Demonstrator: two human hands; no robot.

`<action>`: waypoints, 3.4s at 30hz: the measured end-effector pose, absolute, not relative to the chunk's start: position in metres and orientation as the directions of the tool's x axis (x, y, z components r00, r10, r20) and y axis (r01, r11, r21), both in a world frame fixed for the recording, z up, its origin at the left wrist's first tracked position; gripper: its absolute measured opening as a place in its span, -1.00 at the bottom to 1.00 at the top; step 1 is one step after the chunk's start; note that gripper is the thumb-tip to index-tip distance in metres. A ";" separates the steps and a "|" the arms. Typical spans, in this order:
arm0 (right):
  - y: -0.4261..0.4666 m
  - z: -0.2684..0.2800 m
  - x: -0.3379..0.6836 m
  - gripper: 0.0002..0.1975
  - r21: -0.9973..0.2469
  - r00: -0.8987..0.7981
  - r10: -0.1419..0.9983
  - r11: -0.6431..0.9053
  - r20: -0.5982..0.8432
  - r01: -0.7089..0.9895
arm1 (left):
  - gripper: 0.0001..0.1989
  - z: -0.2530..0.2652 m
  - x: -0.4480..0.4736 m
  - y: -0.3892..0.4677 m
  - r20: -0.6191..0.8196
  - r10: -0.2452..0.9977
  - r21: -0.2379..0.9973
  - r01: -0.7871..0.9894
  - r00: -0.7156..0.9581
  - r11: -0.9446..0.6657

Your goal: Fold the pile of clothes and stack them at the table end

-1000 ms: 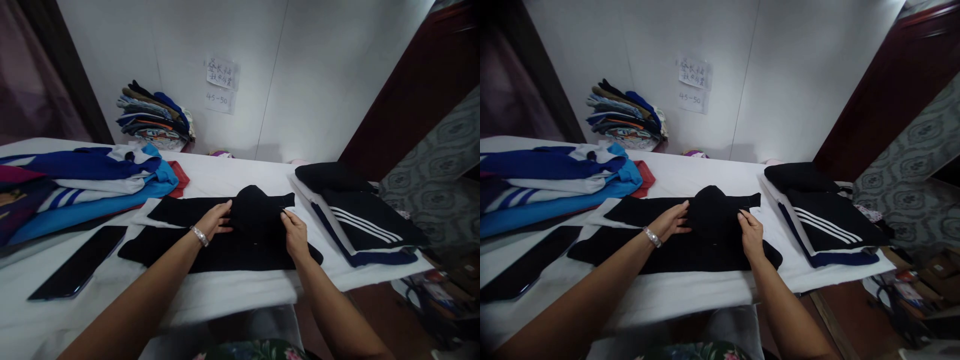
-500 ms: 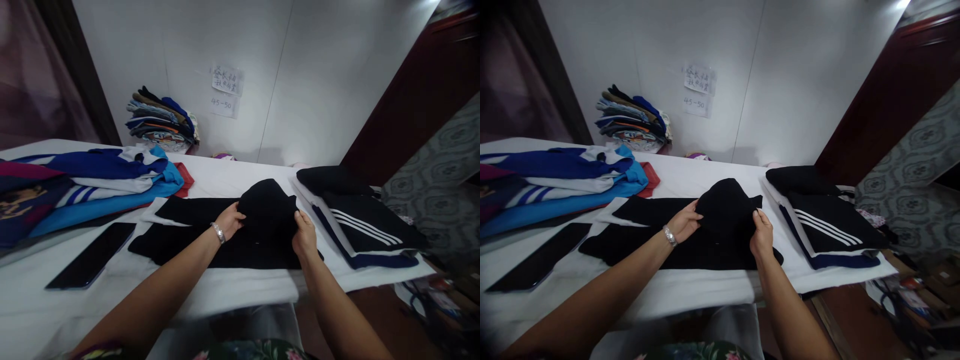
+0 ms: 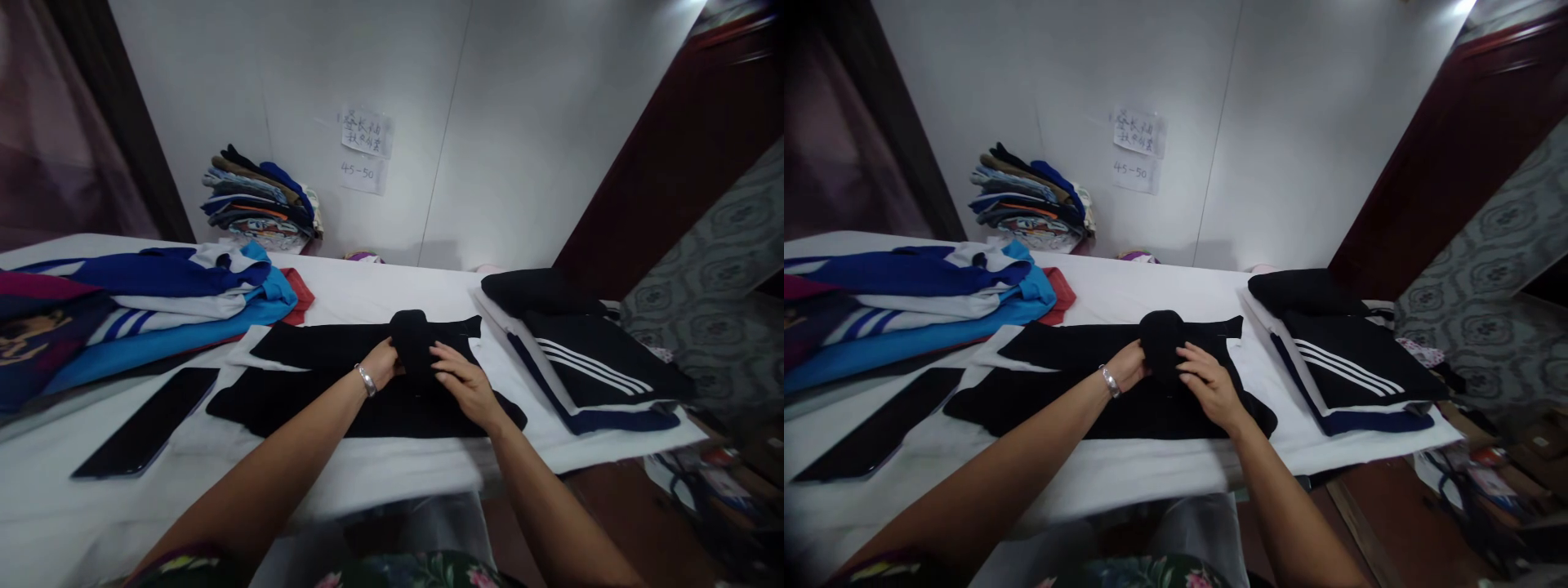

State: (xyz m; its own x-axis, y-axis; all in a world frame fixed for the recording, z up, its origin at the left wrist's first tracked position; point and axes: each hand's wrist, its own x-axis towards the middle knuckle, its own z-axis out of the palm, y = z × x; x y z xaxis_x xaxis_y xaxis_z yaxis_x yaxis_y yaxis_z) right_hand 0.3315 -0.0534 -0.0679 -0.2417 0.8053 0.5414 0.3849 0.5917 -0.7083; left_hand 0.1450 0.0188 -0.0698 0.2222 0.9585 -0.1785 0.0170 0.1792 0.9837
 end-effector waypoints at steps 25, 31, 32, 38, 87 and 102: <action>-0.059 -0.078 0.347 -0.49 -0.160 -0.282 0.891 0.355 0.355 0.921 | -0.60 -0.078 0.106 0.047 0.098 0.995 0.634 0.768 0.031 -0.087; -0.049 -0.117 0.362 -0.45 -0.144 -0.208 0.959 0.238 0.192 0.961 | -0.61 -0.067 0.115 0.046 0.115 0.988 0.463 0.875 0.100 -0.143; -0.049 -0.118 0.362 -0.44 -0.152 -0.203 0.960 0.233 0.194 0.960 | -0.59 -0.063 0.118 0.044 0.152 0.982 0.430 0.887 0.115 -0.170; -0.039 -0.093 0.360 -0.39 -0.267 -0.163 0.985 0.171 0.052 0.948 | -0.56 -0.057 0.140 0.030 0.411 0.737 0.065 0.789 0.536 -0.611; -0.044 -0.114 0.493 -0.61 -0.985 0.343 0.930 -0.160 -0.128 0.068 | -0.40 -0.108 0.141 0.044 0.279 0.830 0.107 0.843 0.484 -0.527; -0.101 -0.123 0.437 -0.87 -0.391 -0.103 0.862 0.328 0.495 0.860 | -0.43 -0.102 0.140 0.040 0.274 0.853 0.147 0.857 0.444 -0.494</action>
State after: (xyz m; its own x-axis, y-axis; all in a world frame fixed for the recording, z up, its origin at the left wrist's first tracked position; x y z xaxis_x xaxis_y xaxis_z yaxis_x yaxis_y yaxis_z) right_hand 0.4371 -0.1005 -0.1230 -0.1031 0.8625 0.4955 0.8599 0.3276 -0.3913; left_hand 0.1404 0.0397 -0.1017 0.4445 0.8529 0.2738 0.8570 -0.4938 0.1470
